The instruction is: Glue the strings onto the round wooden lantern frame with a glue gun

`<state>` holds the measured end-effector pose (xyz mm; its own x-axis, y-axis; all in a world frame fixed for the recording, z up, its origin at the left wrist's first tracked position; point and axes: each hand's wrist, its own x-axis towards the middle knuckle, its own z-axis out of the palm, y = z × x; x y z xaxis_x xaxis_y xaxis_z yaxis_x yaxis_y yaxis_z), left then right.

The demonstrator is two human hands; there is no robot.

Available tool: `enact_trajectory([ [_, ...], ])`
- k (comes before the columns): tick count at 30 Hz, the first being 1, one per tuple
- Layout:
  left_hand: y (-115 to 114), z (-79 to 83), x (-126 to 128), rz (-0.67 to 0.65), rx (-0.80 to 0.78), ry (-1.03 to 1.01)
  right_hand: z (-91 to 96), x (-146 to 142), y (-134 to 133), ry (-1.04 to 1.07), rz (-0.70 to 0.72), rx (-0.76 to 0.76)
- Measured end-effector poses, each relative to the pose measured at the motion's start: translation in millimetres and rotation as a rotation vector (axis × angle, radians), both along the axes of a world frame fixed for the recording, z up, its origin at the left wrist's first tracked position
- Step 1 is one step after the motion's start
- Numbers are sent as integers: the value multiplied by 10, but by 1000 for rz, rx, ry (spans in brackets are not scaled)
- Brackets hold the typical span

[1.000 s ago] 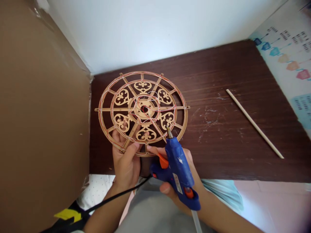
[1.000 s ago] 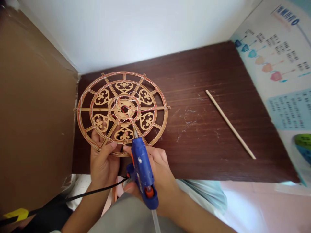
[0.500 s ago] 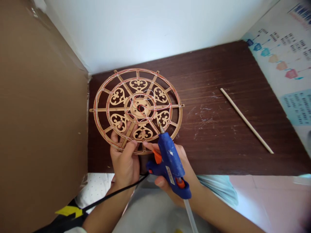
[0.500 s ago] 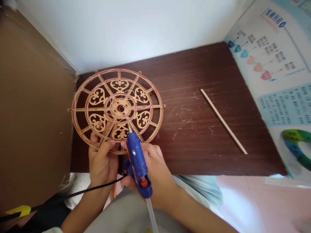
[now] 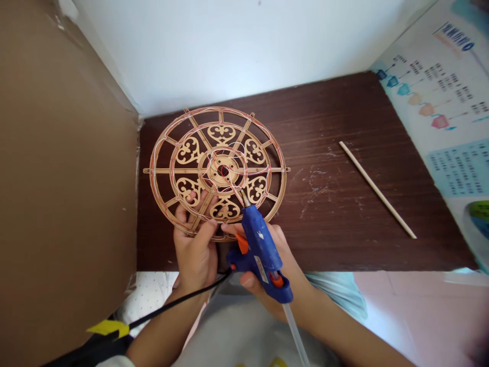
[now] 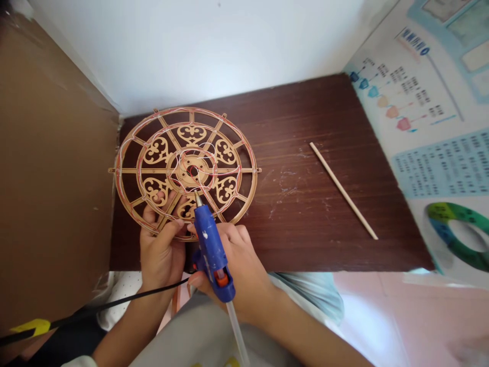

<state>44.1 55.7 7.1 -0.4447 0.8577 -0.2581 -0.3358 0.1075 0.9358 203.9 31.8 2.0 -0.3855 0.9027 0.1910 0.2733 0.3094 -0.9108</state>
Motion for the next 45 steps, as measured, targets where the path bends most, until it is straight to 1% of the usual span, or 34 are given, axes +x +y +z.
enact_trajectory([
  [3,-25,-24,2,19,7,-26,-1,-14,-19,16,-2,-18],
  [8,-37,-23,23,77,51,-76,-8,-37,-53,82,11,-98],
  [11,-28,-12,34,81,61,-88,-17,-37,-61,88,22,-107],
  [18,-4,6,41,96,77,-102,-36,-52,-64,104,-18,-147],
  [22,2,19,39,76,90,-115,-51,-66,-43,118,-41,-115],
  [29,0,32,22,56,48,-135,-49,-77,-44,106,-48,-135],
  [32,8,49,19,47,23,-133,-53,-82,-43,100,-47,-104],
  [38,57,111,23,57,-23,-172,-12,-78,-1,-10,-80,2],
  [42,101,149,13,55,-53,-216,12,-70,61,-28,-44,13],
  [45,118,157,2,52,-73,-210,20,-73,94,-17,-3,-19],
])
